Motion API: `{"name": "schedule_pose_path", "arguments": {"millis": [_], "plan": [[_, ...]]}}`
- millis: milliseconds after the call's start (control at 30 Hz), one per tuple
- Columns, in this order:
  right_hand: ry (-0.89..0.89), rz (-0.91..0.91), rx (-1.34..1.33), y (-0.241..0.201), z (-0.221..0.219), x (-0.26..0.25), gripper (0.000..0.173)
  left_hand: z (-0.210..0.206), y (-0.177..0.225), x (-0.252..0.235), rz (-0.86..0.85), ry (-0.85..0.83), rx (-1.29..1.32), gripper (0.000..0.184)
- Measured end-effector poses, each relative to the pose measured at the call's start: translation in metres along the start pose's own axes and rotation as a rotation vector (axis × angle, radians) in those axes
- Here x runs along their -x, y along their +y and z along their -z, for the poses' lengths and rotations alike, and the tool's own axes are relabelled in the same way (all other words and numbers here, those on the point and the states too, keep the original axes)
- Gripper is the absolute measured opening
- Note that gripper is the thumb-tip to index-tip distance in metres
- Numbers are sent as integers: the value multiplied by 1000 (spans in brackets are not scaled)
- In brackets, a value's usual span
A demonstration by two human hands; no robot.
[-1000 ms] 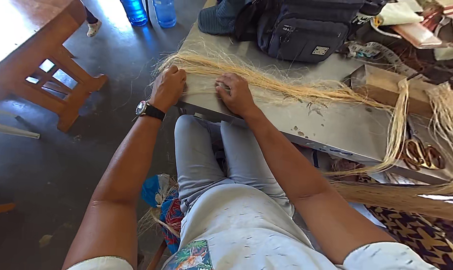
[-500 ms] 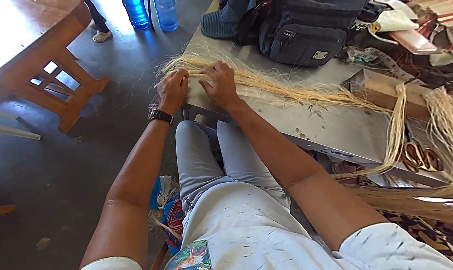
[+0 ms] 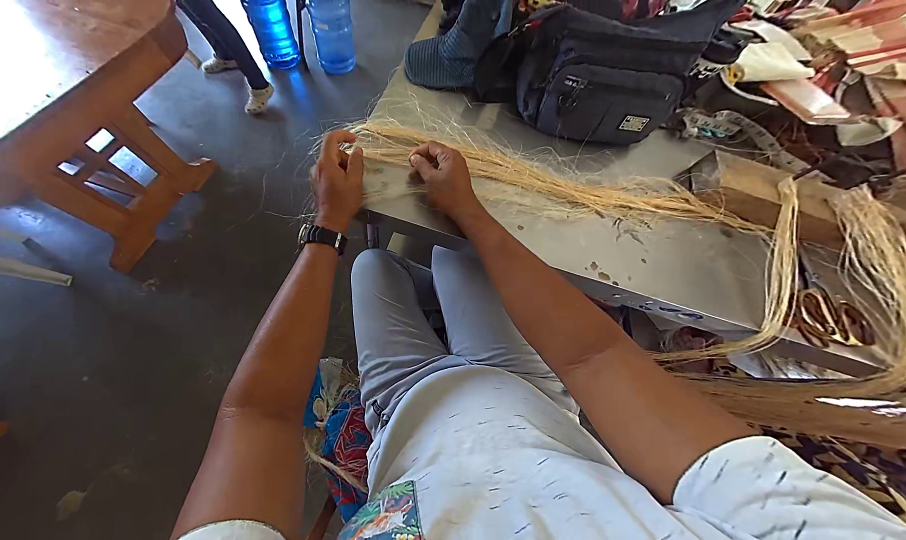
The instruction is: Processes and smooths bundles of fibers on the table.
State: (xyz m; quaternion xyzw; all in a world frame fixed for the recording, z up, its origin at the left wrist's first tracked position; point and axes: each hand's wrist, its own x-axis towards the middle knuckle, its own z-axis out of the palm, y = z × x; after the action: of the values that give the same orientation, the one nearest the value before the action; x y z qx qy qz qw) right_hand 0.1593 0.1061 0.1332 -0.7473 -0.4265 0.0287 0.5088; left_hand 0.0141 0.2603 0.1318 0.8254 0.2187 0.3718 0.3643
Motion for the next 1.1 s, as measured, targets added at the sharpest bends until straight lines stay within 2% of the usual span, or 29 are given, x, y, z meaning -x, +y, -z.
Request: {"name": "schedule_pose_path", "arguments": {"millis": [100, 267, 433, 533, 667, 867, 1000, 1100], "plan": [[13, -16, -81, 1, 2, 0, 19, 2, 1, -1, 18, -5, 7, 32], [12, -19, -163, 2, 5, -1, 16, 8, 6, -6, 9, -144, -25, 39], [-63, 11, -216, 2, 8, -2, 13, 2, 37, -1, -78, -237, -131, 33], [-85, 30, -268, 1, 9, 0, 14, -11, 47, -1, 15, -318, -57, 29], [-69, 65, -281, 2, 10, 1, 14, -28, 44, -2, 221, -245, 185, 30], [-101, 59, -167, 3, 8, 0, 14, -32, 42, -3, 265, -175, 497, 23], [-71, 47, -160, 2, 7, 0, 19, -35, 38, -3, 246, -155, 476, 19], [-68, 38, -163, 2, 8, 0, 21, -36, 34, -1, 161, -192, 367, 20]]}}
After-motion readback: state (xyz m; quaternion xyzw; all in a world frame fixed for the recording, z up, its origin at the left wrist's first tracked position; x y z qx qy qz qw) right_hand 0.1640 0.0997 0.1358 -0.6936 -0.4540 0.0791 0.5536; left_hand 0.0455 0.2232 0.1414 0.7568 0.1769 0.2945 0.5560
